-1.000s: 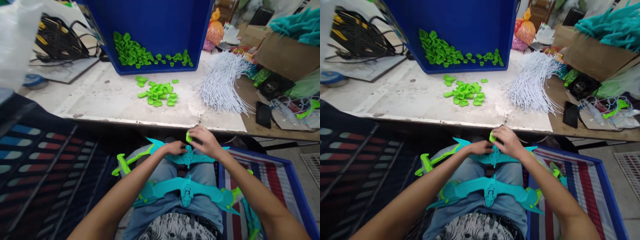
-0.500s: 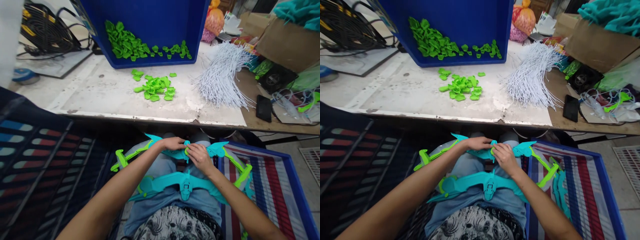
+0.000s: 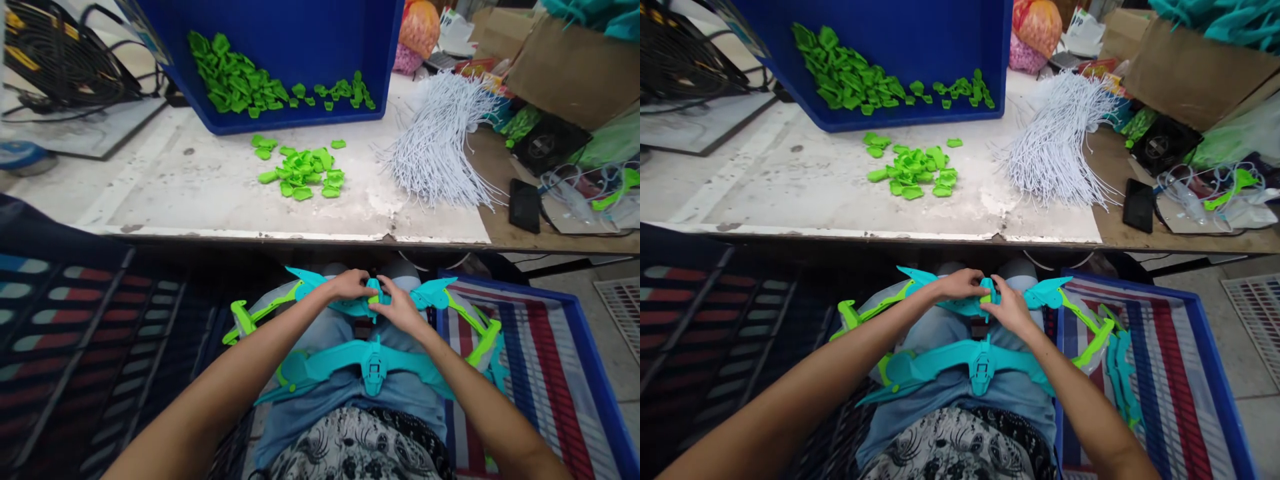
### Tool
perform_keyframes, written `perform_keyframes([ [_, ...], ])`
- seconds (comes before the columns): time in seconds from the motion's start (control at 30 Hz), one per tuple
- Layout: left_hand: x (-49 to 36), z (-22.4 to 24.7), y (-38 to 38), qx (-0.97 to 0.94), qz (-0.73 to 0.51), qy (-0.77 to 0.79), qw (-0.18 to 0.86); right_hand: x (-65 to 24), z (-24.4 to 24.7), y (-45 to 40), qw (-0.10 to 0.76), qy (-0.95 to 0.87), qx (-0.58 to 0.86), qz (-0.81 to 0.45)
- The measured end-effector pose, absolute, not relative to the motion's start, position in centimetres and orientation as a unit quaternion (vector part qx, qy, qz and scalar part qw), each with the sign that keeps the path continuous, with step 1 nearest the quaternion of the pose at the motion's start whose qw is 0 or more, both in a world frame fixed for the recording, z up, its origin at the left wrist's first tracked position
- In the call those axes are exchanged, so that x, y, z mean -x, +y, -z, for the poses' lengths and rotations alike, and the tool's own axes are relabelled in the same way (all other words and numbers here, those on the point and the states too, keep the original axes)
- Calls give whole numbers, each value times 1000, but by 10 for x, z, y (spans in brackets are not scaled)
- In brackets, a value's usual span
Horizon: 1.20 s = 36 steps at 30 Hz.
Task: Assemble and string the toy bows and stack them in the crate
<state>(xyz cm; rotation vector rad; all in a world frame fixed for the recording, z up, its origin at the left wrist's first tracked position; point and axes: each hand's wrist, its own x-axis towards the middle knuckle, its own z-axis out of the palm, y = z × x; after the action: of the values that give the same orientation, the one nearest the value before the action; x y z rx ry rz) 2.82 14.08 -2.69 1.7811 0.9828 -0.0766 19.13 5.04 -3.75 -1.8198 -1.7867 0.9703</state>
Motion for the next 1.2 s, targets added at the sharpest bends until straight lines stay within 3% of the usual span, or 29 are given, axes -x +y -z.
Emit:
perform_keyframes([
  [0.2,-33,28,141,-754,55,446,480,-194,25,64,94,-631,671,-378],
  [0.37,-29,25,139,-783,54,437,438,-187,-11,73,11,-741,625,-245],
  [0.53,-25,-4,102,-825,-40,467,315,-146,-66,157,143,-825,546,-30],
  [0.63,-19,-16,49,-838,-68,468,274,-117,-72,219,130,-821,555,25],
  [0.8,-5,10,-34,-851,-18,418,316,-101,-61,250,121,-799,588,-21],
  [1.0,-1,31,-29,-895,34,318,311,-142,-74,227,136,-695,666,-233],
  [1.2,-7,11,-4,-907,94,301,281,-178,-85,219,76,-663,723,-178],
])
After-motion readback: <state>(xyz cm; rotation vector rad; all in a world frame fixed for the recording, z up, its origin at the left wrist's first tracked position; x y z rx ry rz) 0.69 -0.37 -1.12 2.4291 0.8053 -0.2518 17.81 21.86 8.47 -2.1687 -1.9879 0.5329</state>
